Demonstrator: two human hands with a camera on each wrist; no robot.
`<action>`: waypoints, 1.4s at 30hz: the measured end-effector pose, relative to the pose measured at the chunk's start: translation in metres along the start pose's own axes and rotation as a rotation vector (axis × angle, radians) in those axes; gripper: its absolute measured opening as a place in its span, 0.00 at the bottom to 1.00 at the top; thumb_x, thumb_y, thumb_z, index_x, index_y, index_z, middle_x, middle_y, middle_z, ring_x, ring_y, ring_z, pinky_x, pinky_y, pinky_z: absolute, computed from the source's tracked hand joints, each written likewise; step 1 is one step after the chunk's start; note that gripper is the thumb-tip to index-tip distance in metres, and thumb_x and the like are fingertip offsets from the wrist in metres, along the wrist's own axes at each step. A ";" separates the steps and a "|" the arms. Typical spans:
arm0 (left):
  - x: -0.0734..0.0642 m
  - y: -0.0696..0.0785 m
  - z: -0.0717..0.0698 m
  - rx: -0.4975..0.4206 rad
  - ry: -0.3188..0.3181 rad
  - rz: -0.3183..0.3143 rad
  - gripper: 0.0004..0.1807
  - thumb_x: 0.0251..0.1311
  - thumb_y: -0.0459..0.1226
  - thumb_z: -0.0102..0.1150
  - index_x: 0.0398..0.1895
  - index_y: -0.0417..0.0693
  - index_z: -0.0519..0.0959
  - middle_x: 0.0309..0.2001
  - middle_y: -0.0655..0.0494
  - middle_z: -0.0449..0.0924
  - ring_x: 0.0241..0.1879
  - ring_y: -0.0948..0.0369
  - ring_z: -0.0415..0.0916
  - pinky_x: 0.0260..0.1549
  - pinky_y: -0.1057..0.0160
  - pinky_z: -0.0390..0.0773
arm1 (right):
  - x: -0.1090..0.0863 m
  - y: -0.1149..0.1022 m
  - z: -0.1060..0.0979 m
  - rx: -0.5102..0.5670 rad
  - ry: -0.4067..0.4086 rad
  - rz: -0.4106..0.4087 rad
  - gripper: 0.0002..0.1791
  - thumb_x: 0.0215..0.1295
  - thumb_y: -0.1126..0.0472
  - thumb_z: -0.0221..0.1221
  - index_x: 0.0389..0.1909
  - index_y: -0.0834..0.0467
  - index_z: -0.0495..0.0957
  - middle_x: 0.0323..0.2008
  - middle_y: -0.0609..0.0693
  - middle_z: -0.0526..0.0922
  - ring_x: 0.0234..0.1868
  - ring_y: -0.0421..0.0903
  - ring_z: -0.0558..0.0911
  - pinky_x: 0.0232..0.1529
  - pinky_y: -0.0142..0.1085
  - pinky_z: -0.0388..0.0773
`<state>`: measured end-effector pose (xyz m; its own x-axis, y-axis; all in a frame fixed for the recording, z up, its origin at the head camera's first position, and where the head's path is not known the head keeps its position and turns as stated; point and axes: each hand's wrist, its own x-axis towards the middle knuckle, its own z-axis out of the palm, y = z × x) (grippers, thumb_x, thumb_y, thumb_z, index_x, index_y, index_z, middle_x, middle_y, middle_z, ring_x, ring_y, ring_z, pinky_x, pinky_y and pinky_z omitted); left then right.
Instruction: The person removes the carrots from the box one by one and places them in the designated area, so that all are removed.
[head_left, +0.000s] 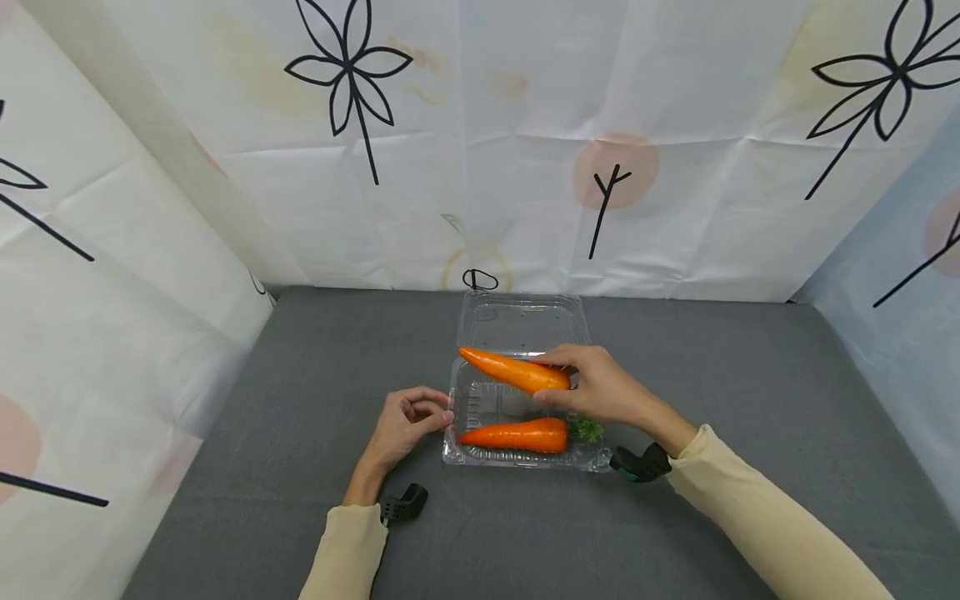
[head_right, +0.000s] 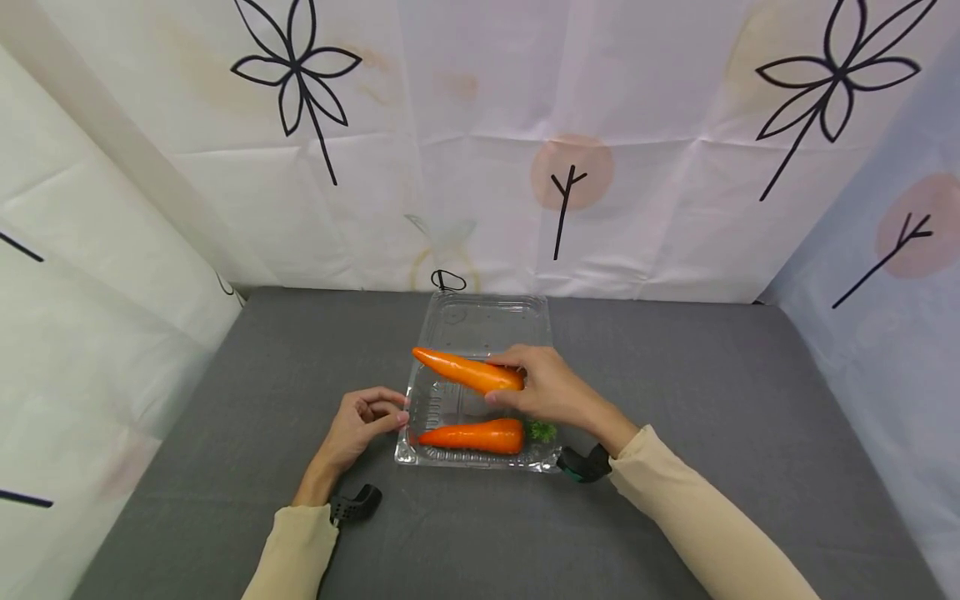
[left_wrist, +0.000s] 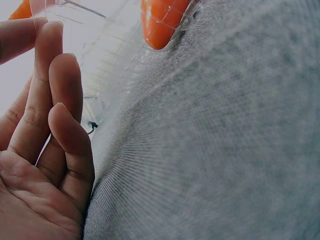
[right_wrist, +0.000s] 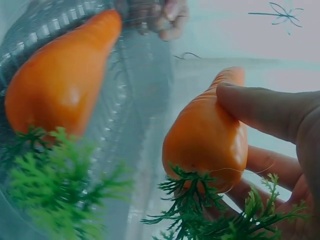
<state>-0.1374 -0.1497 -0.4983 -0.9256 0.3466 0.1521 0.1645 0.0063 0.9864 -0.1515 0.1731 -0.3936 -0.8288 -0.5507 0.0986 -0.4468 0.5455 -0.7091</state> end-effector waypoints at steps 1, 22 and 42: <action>0.000 0.000 0.000 -0.003 -0.001 -0.001 0.11 0.60 0.26 0.67 0.44 0.27 0.81 0.28 0.48 0.86 0.28 0.61 0.83 0.33 0.65 0.81 | -0.002 -0.001 -0.002 0.011 0.017 -0.003 0.25 0.62 0.58 0.71 0.60 0.62 0.81 0.47 0.50 0.84 0.38 0.43 0.78 0.40 0.47 0.78; -0.001 0.000 0.000 -0.003 -0.002 0.003 0.11 0.60 0.26 0.67 0.44 0.27 0.81 0.29 0.51 0.86 0.29 0.61 0.83 0.33 0.65 0.80 | -0.072 0.003 -0.033 0.038 0.420 0.040 0.27 0.59 0.67 0.72 0.61 0.58 0.81 0.52 0.52 0.84 0.46 0.35 0.79 0.45 0.24 0.74; -0.002 -0.001 0.001 0.007 0.006 0.001 0.10 0.59 0.27 0.68 0.43 0.29 0.82 0.29 0.49 0.86 0.27 0.56 0.82 0.31 0.66 0.79 | -0.153 0.069 -0.069 0.037 0.646 0.457 0.30 0.65 0.58 0.69 0.65 0.66 0.76 0.48 0.25 0.72 0.38 0.23 0.77 0.31 0.24 0.76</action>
<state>-0.1356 -0.1498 -0.4992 -0.9275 0.3409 0.1535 0.1676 0.0123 0.9858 -0.0791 0.3384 -0.4088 -0.9640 0.2045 0.1700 -0.0132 0.6017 -0.7986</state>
